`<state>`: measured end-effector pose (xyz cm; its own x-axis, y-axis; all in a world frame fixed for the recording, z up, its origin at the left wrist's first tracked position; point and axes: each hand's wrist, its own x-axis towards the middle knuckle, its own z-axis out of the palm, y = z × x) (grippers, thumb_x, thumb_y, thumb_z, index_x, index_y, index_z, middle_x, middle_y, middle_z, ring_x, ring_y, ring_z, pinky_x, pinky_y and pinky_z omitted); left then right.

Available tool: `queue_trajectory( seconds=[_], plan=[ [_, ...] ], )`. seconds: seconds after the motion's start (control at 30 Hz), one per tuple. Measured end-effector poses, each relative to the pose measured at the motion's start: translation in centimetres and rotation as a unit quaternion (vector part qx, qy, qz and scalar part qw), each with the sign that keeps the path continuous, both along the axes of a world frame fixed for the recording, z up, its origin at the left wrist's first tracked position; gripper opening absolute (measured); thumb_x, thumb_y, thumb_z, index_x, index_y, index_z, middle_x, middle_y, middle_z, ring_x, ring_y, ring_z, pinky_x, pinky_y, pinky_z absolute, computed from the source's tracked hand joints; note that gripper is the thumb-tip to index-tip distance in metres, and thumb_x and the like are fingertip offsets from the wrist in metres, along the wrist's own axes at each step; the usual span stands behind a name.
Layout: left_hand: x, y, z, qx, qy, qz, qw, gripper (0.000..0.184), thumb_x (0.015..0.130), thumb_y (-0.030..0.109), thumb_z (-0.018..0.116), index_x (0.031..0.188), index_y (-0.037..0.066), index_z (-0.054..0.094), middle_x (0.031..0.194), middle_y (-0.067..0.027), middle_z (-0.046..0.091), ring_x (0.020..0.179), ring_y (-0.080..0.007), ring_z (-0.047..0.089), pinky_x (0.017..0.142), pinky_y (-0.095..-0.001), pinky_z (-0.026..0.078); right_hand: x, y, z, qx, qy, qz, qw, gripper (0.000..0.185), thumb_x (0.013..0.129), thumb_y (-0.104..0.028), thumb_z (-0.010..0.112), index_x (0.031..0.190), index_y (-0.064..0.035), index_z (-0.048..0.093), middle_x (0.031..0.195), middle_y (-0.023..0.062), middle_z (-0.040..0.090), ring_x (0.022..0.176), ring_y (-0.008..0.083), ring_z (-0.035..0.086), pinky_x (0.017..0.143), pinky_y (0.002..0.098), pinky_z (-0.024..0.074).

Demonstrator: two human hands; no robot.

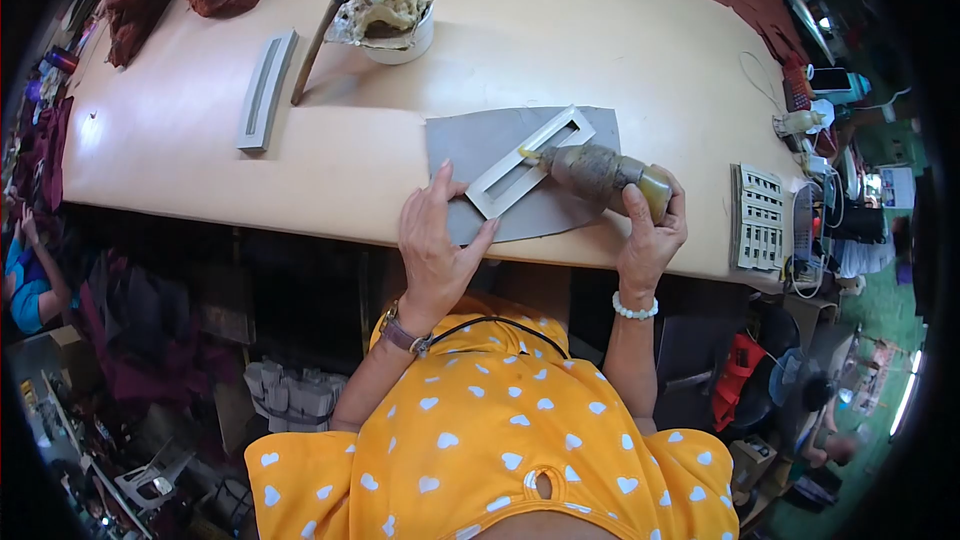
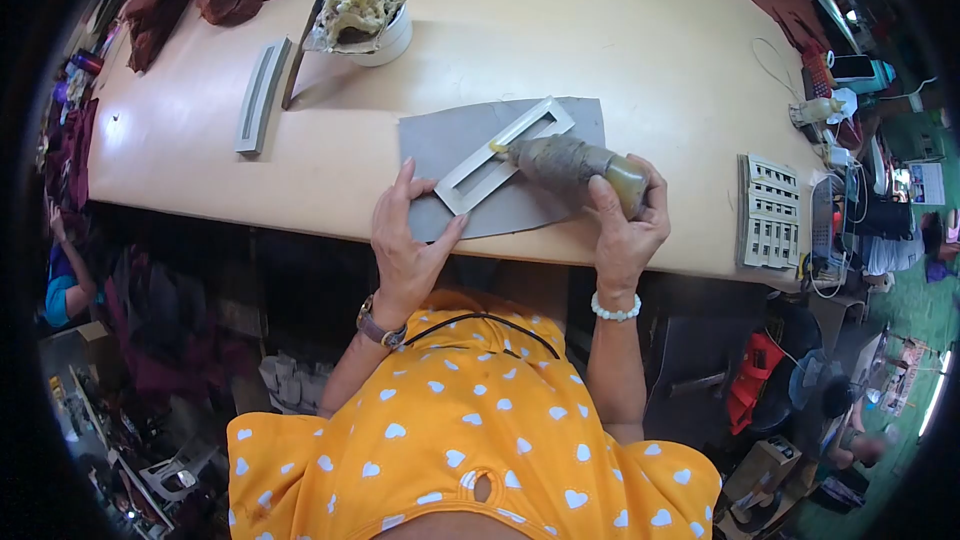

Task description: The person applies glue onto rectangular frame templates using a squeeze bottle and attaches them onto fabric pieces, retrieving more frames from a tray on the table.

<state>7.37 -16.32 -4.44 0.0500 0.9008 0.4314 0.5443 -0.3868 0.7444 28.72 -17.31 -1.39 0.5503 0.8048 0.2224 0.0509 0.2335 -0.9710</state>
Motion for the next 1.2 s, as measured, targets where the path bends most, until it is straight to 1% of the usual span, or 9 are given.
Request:
queue_trajectory(
  seconds=[0.07, 0.2, 0.3, 0.43, 0.53, 0.7, 0.83, 1.03, 1.2],
  plan=[
    [0.1, 0.0, -0.3, 0.004, -0.004, 0.001, 1.0, 0.08, 0.067, 0.01, 0.077, 0.135, -0.002, 0.037, 0.099, -0.0116, 0.061, 0.092, -0.0287, 0.057, 0.093, -0.0439, 0.039, -0.5, -0.8, -0.4, -0.012, -0.034, 0.008, 0.999, 0.043, 0.075, -0.004, 0.076, 0.112, -0.0003, 0.055, 0.099, 0.0031, 0.059, 0.087, 0.0096, 0.056, 0.077, 0.0222, 0.0484],
    [0.0, 0.1, -0.3, 0.013, -0.009, 0.0, 1.0, 0.085, 0.065, 0.005, 0.077, 0.137, -0.001, 0.034, 0.1, -0.0111, 0.062, 0.094, -0.0274, 0.056, 0.087, -0.0393, 0.042, -2.7, -2.4, -0.1, -0.035, -0.026, 0.034, 0.998, 0.045, 0.073, -0.003, 0.078, 0.113, -0.002, 0.056, 0.097, 0.0018, 0.058, 0.086, 0.0086, 0.056, 0.077, 0.021, 0.0476],
    [0.0, 0.0, -0.2, 0.005, -0.017, 0.0, 1.0, 0.087, 0.064, 0.005, 0.078, 0.138, -0.002, 0.031, 0.1, -0.0106, 0.061, 0.096, -0.0274, 0.056, 0.089, -0.039, 0.042, -3.8, -3.1, -0.1, -0.042, 0.015, 0.061, 0.997, 0.045, 0.073, -0.003, 0.078, 0.113, -0.0024, 0.056, 0.095, 0.0015, 0.059, 0.086, 0.008, 0.056, 0.076, 0.0203, 0.0474],
    [0.0, 0.0, -0.2, 0.007, -0.01, 0.0, 1.0, 0.089, 0.064, 0.006, 0.078, 0.139, -0.003, 0.029, 0.099, -0.0108, 0.061, 0.095, -0.0279, 0.056, 0.09, -0.0393, 0.042, -2.2, -2.7, 0.2, -0.076, 0.095, 0.102, 0.987, 0.036, 0.079, -0.006, 0.072, 0.111, -0.0006, 0.056, 0.096, 0.0022, 0.061, 0.084, 0.0091, 0.059, 0.076, 0.0219, 0.0482],
    [0.1, 0.2, -0.3, 0.023, -0.007, 0.001, 1.0, 0.091, 0.065, 0.007, 0.077, 0.139, -0.005, 0.027, 0.097, -0.0118, 0.06, 0.089, -0.0288, 0.056, 0.087, -0.0404, 0.041, 0.7, -2.2, -1.0, -0.044, 0.225, 0.06, 0.972, 0.03, 0.084, -0.009, 0.067, 0.11, -0.0001, 0.057, 0.098, 0.0052, 0.062, 0.084, 0.0131, 0.062, 0.075, 0.0245, 0.0501],
    [0.1, 0.2, -0.4, 0.029, -0.005, 0.002, 1.0, 0.091, 0.065, 0.008, 0.077, 0.14, -0.003, 0.028, 0.097, -0.0113, 0.06, 0.088, -0.0288, 0.056, 0.085, -0.0405, 0.042, 5.2, -1.3, -0.7, 0.021, 0.173, -0.026, 0.984, 0.025, 0.086, -0.011, 0.066, 0.107, -0.0015, 0.057, 0.1, 0.0075, 0.063, 0.085, 0.0149, 0.063, 0.075, 0.0244, 0.0513],
    [0.2, 0.1, -0.3, 0.004, -0.001, 0.01, 1.0, 0.087, 0.065, 0.006, 0.078, 0.138, -0.001, 0.032, 0.099, -0.0108, 0.061, 0.094, -0.0269, 0.057, 0.089, -0.0385, 0.042, 6.8, -0.5, -1.3, 0.024, 0.126, -0.054, 0.99, 0.025, 0.084, -0.01, 0.068, 0.106, -0.0015, 0.057, 0.098, 0.0064, 0.063, 0.085, 0.0141, 0.063, 0.077, 0.0246, 0.0521],
    [0.2, 0.0, -0.2, 0.001, 0.008, 0.008, 1.0, 0.086, 0.065, 0.006, 0.078, 0.138, -0.001, 0.033, 0.1, -0.0109, 0.061, 0.094, -0.0264, 0.057, 0.089, -0.0383, 0.043, 6.4, -0.3, -1.9, 0.002, 0.073, -0.054, 0.996, 0.033, 0.082, -0.006, 0.07, 0.111, 0.0001, 0.055, 0.101, 0.0047, 0.059, 0.09, 0.0132, 0.059, 0.082, 0.0259, 0.0499],
    [0.2, 0.0, -0.3, 0.0, 0.013, 0.01, 1.0, 0.086, 0.065, 0.005, 0.078, 0.138, -0.001, 0.033, 0.1, -0.0111, 0.061, 0.094, -0.0262, 0.057, 0.089, -0.0382, 0.043, 5.9, -0.1, -1.4, 0.049, -0.026, -0.08, 0.995, 0.044, 0.079, -0.005, 0.073, 0.117, 0.0005, 0.052, 0.107, 0.0063, 0.056, 0.098, 0.0143, 0.056, 0.089, 0.0279, 0.0456]
  ],
)
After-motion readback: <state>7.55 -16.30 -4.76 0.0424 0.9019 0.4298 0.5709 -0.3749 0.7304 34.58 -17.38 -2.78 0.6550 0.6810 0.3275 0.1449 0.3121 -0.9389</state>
